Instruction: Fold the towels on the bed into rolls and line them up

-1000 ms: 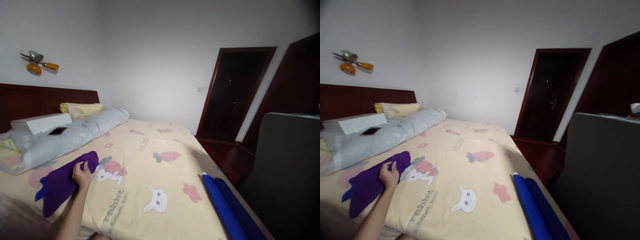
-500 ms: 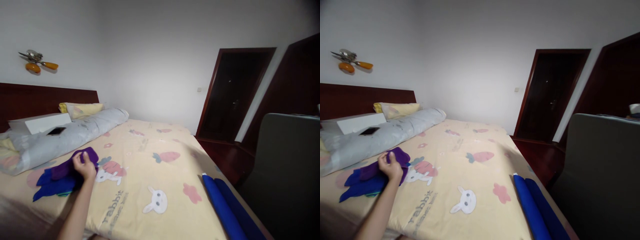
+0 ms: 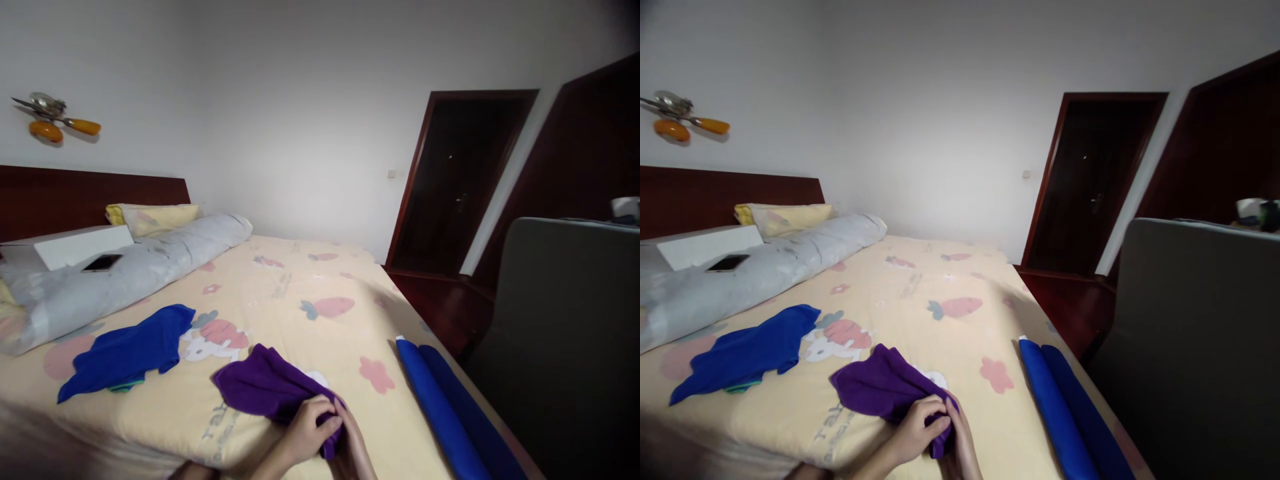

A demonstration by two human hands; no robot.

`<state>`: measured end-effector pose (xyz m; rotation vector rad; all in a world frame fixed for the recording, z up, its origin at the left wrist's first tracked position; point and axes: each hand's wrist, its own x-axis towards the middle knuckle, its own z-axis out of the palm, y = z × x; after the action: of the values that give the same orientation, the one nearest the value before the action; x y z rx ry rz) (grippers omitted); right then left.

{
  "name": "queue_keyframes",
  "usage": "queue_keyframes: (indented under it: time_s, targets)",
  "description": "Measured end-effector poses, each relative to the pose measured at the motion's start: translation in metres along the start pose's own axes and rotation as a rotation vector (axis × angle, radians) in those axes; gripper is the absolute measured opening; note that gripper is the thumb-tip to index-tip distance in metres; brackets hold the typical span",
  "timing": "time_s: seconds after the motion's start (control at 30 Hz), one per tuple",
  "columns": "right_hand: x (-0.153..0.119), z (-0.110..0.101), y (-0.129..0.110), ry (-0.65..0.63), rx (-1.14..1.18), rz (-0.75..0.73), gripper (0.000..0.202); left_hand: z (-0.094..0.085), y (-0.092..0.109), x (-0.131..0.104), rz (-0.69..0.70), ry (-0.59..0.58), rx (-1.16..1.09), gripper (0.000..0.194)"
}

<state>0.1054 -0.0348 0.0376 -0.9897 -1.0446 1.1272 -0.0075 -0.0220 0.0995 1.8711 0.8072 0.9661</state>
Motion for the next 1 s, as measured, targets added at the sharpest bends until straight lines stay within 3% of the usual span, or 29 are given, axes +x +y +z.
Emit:
queue_keyframes:
  time_s: [0.07,0.1,0.17,0.23,0.27,0.33,0.4,0.43,0.5,0.57,0.67,0.73,0.77,0.83,0.93,1.0]
  targets:
    - [0.003,-0.009,-0.006,-0.009,0.063,0.071,0.041,-0.011,-0.009,-0.004,-0.040,-0.052,-0.014,0.032]
    - [0.004,-0.016,-0.010,0.000,0.091,0.101,0.038,-0.022,-0.016,-0.005,-0.054,-0.020,0.011,0.034]
    - [0.009,-0.031,-0.018,0.056,0.067,0.108,0.037,-0.053,-0.035,-0.009,-0.064,0.154,0.150,0.033]
    - [0.016,-0.049,-0.021,0.145,-0.051,0.059,0.035,-0.091,-0.057,-0.016,-0.101,0.418,0.389,0.028]
    - [0.020,-0.059,-0.020,0.174,-0.113,0.036,0.035,-0.110,-0.068,-0.022,-0.172,0.527,0.528,0.026]
    - [0.028,-0.078,-0.013,0.186,-0.213,0.015,0.037,-0.143,-0.088,-0.037,-0.440,0.673,0.741,0.031]
    - [0.035,-0.091,-0.007,0.194,-0.341,-0.003,0.038,-0.165,-0.101,-0.052,-0.603,0.635,0.822,0.030]
    - [0.037,-0.093,-0.006,0.230,-0.437,-0.029,0.040,-0.170,-0.105,-0.059,-0.608,0.585,0.829,0.028]
    - [0.036,-0.085,-0.010,0.333,-0.644,-0.147,0.042,-0.169,-0.105,-0.066,-0.495,0.499,0.797,0.023]
    - [0.030,-0.062,-0.021,0.313,-0.745,-0.296,0.037,-0.155,-0.095,-0.065,-0.352,0.486,0.698,0.026]
    - [0.014,-0.012,-0.039,-0.093,-0.683,-0.349,0.022,-0.119,-0.071,-0.049,-0.251,0.444,0.504,0.037]
    - [0.006,0.020,-0.043,-0.325,-0.617,-0.282,0.027,-0.093,-0.057,-0.035,-0.220,0.392,0.403,0.037]
    - [0.004,0.032,-0.042,-0.371,-0.587,-0.251,0.036,-0.081,-0.052,-0.028,-0.215,0.389,0.360,0.036]
    - [0.004,0.047,-0.035,-0.333,-0.548,-0.197,0.048,-0.065,-0.050,-0.019,-0.230,0.396,0.280,0.038]
    - [0.012,0.051,-0.026,-0.161,-0.553,-0.125,0.035,-0.058,-0.058,-0.019,-0.271,0.311,0.222,0.043]
    - [0.017,0.047,-0.023,-0.137,-0.592,-0.117,0.027,-0.061,-0.063,-0.024,-0.276,0.218,0.216,0.046]
